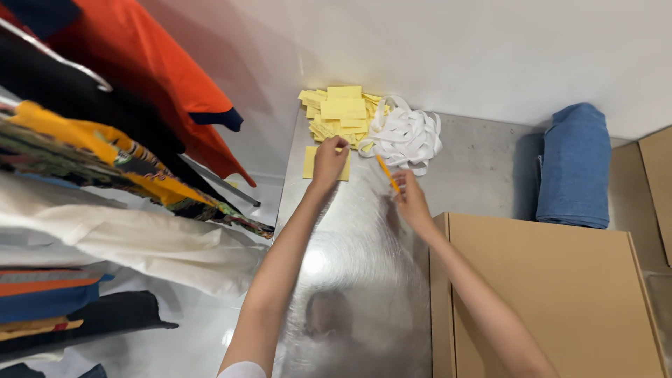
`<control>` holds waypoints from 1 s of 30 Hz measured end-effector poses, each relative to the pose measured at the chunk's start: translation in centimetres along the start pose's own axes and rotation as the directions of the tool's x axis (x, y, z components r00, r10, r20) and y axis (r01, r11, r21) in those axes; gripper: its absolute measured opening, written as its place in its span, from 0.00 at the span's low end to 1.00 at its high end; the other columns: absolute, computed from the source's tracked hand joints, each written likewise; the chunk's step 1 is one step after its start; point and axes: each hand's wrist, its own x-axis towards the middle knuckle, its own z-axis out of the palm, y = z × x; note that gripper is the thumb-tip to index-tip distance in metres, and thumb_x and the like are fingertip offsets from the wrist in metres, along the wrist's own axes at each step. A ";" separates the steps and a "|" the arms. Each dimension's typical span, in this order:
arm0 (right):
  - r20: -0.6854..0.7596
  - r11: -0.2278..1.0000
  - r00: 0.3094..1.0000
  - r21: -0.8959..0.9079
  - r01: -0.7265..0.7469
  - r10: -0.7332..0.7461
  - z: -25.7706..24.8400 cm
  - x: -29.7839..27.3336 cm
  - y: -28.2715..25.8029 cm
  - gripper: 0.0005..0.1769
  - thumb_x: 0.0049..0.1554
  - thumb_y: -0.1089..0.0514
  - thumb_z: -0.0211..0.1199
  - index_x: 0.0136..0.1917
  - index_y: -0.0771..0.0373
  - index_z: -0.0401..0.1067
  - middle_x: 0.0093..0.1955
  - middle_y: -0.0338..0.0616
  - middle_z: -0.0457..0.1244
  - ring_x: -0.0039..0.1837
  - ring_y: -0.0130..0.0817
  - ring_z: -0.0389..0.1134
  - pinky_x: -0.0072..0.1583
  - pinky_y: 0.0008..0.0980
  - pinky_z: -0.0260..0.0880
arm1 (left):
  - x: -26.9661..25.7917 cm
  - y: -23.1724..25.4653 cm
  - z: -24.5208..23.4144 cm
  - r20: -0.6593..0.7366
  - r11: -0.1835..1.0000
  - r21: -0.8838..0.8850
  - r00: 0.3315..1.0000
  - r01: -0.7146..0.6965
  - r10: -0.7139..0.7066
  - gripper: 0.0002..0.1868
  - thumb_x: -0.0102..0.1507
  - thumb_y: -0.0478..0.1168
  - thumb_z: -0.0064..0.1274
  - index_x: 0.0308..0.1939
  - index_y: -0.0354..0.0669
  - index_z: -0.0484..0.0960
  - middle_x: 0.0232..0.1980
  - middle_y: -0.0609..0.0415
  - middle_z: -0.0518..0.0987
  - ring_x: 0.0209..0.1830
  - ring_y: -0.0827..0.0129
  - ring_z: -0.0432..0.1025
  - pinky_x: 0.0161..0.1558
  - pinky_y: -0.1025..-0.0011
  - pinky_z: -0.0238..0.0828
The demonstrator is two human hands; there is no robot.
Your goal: Wrapping a fabric roll in plastic and packing it into a cardboard box secured with a strap
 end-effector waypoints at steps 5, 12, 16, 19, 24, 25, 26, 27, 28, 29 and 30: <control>0.021 0.979 0.987 -0.136 -0.153 0.158 2.4 -0.9 4.5 0.22 0.53 0.77 0.56 0.57 0.61 0.60 0.51 0.55 0.65 0.51 0.52 0.73 0.51 0.44 0.75 | 2.3 0.5 3.4 0.149 0.888 0.424 0.981 -0.180 0.127 0.12 0.59 0.37 0.61 0.47 0.46 0.83 0.47 0.51 0.74 0.52 0.53 0.74 0.50 0.55 0.76; 0.140 0.952 0.955 -0.200 -0.233 0.263 3.6 -2.5 3.3 0.17 0.54 0.68 0.62 0.54 0.59 0.62 0.47 0.51 0.68 0.49 0.47 0.73 0.51 0.46 0.73 | 3.2 -3.0 7.4 0.255 0.483 0.728 0.846 -0.487 0.469 0.06 0.61 0.35 0.55 0.41 0.51 0.81 0.50 0.53 0.69 0.52 0.58 0.69 0.44 0.63 0.67; 0.166 0.947 0.968 -0.291 -0.133 0.187 3.6 -2.4 0.0 0.20 0.55 0.63 0.67 0.55 0.60 0.60 0.48 0.52 0.70 0.53 0.52 0.73 0.54 0.50 0.72 | 2.2 1.2 4.7 0.259 0.500 0.708 0.842 -0.499 0.474 0.04 0.63 0.37 0.54 0.40 0.51 0.81 0.47 0.57 0.70 0.50 0.62 0.71 0.44 0.65 0.70; 0.222 0.915 0.974 -0.401 0.051 0.043 4.8 -1.9 -1.2 0.17 0.56 0.62 0.66 0.56 0.54 0.64 0.49 0.41 0.71 0.56 0.44 0.72 0.56 0.42 0.73 | 0.4 5.5 1.7 0.111 0.825 0.404 0.916 -0.395 0.385 0.05 0.64 0.36 0.56 0.40 0.41 0.76 0.46 0.50 0.69 0.44 0.48 0.74 0.42 0.55 0.75; 0.144 0.910 0.987 -0.395 0.127 -0.076 8.6 0.1 1.2 0.10 0.55 0.56 0.69 0.50 0.52 0.72 0.47 0.39 0.63 0.56 0.43 0.68 0.56 0.39 0.71 | -4.2 12.6 -2.7 -0.016 0.863 -0.469 0.979 -0.188 0.204 0.06 0.68 0.29 0.49 0.45 0.43 0.70 0.55 0.45 0.80 0.60 0.50 0.75 0.53 0.57 0.77; 0.144 0.912 0.986 -0.389 0.130 -0.079 9.2 0.7 2.3 0.10 0.55 0.56 0.69 0.50 0.52 0.72 0.47 0.39 0.63 0.56 0.43 0.68 0.56 0.39 0.71 | -5.3 12.2 -2.5 -0.016 0.866 -0.463 0.978 -0.190 0.206 0.06 0.68 0.29 0.49 0.45 0.43 0.70 0.55 0.45 0.80 0.60 0.50 0.75 0.53 0.57 0.77; 0.067 0.913 0.990 -0.384 0.138 -0.122 9.8 1.3 3.3 0.14 0.52 0.55 0.71 0.51 0.55 0.71 0.51 0.43 0.61 0.57 0.49 0.65 0.56 0.46 0.70 | -6.5 11.8 -2.3 0.012 0.780 -0.614 0.987 -0.119 0.160 0.07 0.69 0.31 0.50 0.48 0.43 0.69 0.52 0.49 0.80 0.56 0.60 0.74 0.54 0.62 0.75; -0.012 0.913 0.986 -0.381 0.147 -0.164 10.3 1.9 4.3 0.19 0.50 0.55 0.73 0.52 0.58 0.71 0.55 0.46 0.60 0.59 0.54 0.63 0.56 0.54 0.68 | -7.6 11.5 -2.0 0.048 0.667 -0.744 0.992 -0.045 0.120 0.09 0.70 0.33 0.50 0.51 0.44 0.68 0.50 0.53 0.79 0.53 0.70 0.73 0.56 0.66 0.74; -0.013 0.914 0.986 -0.377 0.150 -0.168 9.5 1.7 2.2 0.19 0.50 0.55 0.73 0.52 0.58 0.71 0.55 0.46 0.60 0.59 0.54 0.63 0.56 0.54 0.68 | -9.4 11.9 -2.9 0.046 0.671 -0.740 0.991 -0.048 0.122 0.09 0.70 0.33 0.50 0.51 0.44 0.68 0.50 0.53 0.79 0.53 0.70 0.73 0.56 0.66 0.74; -0.014 0.946 1.000 0.324 -0.019 0.025 8.6 1.2 0.2 0.09 0.58 0.53 0.57 0.50 0.57 0.69 0.53 0.40 0.62 0.59 0.43 0.64 0.60 0.46 0.66 | -11.3 12.5 -3.6 0.113 0.580 -0.811 0.993 0.078 0.024 0.09 0.70 0.33 0.48 0.53 0.44 0.69 0.50 0.50 0.81 0.52 0.69 0.75 0.57 0.66 0.74; 0.114 0.486 0.979 0.855 -0.182 0.168 7.7 0.8 -1.8 0.14 0.66 0.51 0.42 0.47 0.56 0.67 0.51 0.34 0.65 0.58 0.33 0.65 0.63 0.39 0.63 | -13.3 13.0 -4.3 0.190 0.468 -0.861 0.980 0.198 -0.066 0.09 0.71 0.33 0.46 0.55 0.44 0.69 0.49 0.47 0.82 0.52 0.68 0.77 0.57 0.65 0.74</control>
